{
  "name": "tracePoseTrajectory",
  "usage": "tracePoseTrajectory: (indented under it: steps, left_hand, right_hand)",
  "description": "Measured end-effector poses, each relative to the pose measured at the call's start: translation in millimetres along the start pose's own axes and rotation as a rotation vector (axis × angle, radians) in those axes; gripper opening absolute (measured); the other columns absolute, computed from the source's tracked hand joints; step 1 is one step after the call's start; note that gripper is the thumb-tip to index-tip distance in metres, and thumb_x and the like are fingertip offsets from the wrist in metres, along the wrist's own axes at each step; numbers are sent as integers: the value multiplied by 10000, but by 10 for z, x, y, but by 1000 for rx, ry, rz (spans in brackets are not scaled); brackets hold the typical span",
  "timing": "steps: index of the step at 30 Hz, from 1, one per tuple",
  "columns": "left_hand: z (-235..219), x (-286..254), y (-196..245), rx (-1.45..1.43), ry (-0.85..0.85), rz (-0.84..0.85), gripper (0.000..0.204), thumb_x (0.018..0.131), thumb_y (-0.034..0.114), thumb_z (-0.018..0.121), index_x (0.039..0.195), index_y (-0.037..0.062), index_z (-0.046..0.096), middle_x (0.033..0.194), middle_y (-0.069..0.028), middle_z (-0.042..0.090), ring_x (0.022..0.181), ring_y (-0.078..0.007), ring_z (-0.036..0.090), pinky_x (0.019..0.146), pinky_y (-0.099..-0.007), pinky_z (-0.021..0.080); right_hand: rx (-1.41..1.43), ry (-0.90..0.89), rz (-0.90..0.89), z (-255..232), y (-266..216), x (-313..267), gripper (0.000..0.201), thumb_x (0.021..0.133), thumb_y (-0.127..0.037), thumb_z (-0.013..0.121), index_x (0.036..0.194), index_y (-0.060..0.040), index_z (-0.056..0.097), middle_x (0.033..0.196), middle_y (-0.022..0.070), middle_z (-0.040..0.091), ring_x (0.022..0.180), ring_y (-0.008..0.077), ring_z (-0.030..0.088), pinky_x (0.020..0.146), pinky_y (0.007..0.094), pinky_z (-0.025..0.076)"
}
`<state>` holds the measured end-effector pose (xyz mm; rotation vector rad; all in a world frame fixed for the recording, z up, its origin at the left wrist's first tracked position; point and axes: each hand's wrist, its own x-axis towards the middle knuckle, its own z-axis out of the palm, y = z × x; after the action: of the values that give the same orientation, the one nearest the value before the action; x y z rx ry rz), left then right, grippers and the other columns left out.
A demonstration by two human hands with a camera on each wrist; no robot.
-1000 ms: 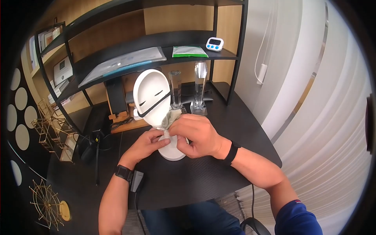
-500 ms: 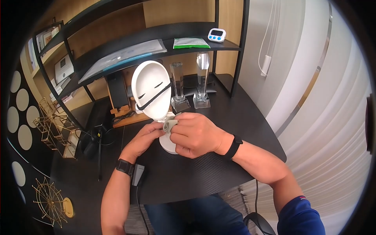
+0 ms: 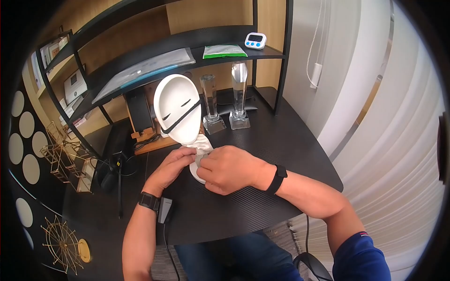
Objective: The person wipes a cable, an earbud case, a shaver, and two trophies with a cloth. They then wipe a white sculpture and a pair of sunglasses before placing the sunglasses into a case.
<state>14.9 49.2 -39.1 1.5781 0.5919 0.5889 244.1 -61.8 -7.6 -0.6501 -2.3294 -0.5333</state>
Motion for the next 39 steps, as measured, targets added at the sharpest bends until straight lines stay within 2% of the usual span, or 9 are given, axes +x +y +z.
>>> tracePoseTrajectory:
  steps: [5,11,18,25,33,35,37,39]
  left_hand:
    - [72,-29,72,-36,-9,-14,361,1067,205,700,1333,-40,713,1281,-56,686,1237,-145,610,1088,-291,453]
    - [-41,77,-78,-30,-67,11,353,1072,205,699,1331,-35,717,1278,-50,692,1218,-146,620,1066,-290,469]
    - [-69,109,-160,-64,-57,5,369,1069,212,709,1331,-48,713,1276,-58,687,1220,-149,615,1069,-290,466]
    - [43,6,43,-14,-7,-18,369,1061,224,723,1301,-56,724,1263,-56,679,1194,-147,611,1043,-292,466]
    - [31,-6,20,9,-5,-6,353,1058,227,726,1284,-44,729,1229,-55,663,1174,-143,597,1031,-295,456]
    - [-13,19,-40,11,-9,2,353,1058,230,726,1282,-43,729,1225,-57,661,1172,-145,595,1032,-298,454]
    - [-75,84,-126,25,-65,-14,356,1057,234,727,1282,-41,728,1205,-56,653,1164,-151,594,1029,-306,455]
    - [-41,53,-97,20,-29,-4,356,1056,234,728,1281,-42,728,1198,-55,649,1161,-153,594,1026,-307,455]
  right_hand:
    - [21,-210,100,56,-144,-8,197,846,-217,780,867,-62,660,823,75,668,721,273,724,660,403,600]
    - [56,-328,144,28,-203,23,213,881,-226,774,910,-43,669,858,92,682,770,289,746,697,420,626]
    - [58,-291,174,67,-211,13,205,884,-211,778,933,-41,675,880,92,685,809,281,750,688,424,627]
    - [118,-296,245,14,-201,44,188,891,-187,759,937,-25,674,876,106,698,794,327,756,694,448,625]
    - [178,-259,267,27,-173,30,173,883,-166,740,938,-14,678,893,125,713,807,350,755,724,471,621]
    - [214,-261,283,35,-168,37,186,883,-177,737,916,5,717,901,160,753,824,373,769,771,482,615]
    - [211,-261,289,44,-174,24,189,880,-180,739,915,5,717,899,160,752,821,372,768,770,483,614]
    - [206,-261,293,38,-158,35,192,878,-182,741,914,5,718,896,159,751,819,371,768,768,484,613]
